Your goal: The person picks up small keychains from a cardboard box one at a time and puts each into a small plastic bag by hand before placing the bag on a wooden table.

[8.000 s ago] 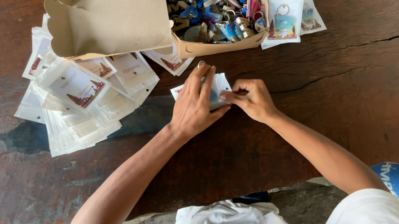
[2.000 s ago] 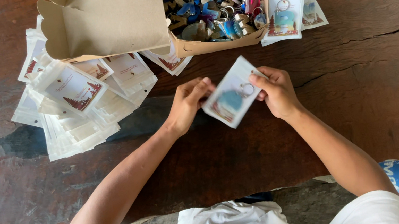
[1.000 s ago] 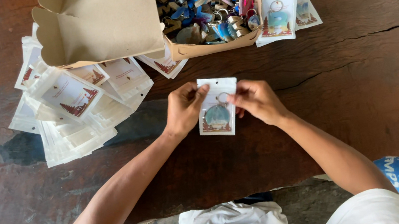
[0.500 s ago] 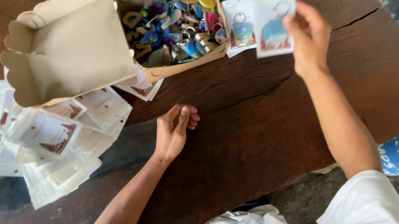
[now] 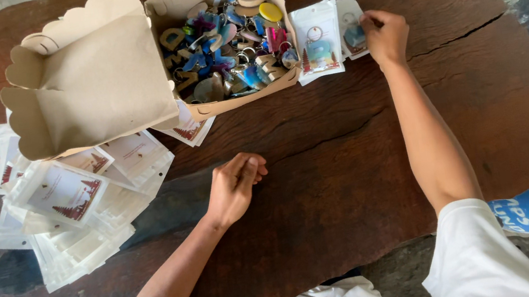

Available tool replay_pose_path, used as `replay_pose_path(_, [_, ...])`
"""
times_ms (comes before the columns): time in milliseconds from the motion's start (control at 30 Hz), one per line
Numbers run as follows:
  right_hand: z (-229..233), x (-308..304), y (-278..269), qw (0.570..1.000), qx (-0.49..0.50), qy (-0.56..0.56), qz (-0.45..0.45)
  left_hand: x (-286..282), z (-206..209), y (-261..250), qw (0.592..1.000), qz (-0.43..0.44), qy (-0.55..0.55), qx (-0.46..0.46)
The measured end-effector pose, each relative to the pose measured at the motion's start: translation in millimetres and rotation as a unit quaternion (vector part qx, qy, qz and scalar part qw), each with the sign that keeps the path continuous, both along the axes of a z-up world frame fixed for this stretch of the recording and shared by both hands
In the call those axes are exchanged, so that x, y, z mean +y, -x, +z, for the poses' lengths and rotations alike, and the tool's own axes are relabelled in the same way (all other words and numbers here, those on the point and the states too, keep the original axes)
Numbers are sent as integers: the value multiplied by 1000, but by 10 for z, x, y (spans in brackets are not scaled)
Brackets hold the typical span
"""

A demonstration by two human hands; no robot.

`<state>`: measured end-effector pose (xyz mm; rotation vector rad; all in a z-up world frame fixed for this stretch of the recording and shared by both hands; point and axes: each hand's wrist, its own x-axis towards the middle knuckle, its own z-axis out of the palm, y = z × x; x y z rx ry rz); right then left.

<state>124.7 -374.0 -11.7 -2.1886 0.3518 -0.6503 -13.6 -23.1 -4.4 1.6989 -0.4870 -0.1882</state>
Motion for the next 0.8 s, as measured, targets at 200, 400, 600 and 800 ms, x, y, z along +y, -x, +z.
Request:
replay_pose_path(200, [206,64,-93,951,-224,210,38,-40,-73,-5,985,-30,-79,-150])
replay_pose_path(400, [922,854,61,922,-111,225,295,-41,-109,10,972,-35,-139,-188])
replay_pose_path(600, [954,1326,-141,882,168,290,331,-29,-91,-3,967,-40,-130,-216])
replay_pose_path(800, [1009,1337,-109,891,235,221,319,-21,-98,-14,965,-48,-123,-225])
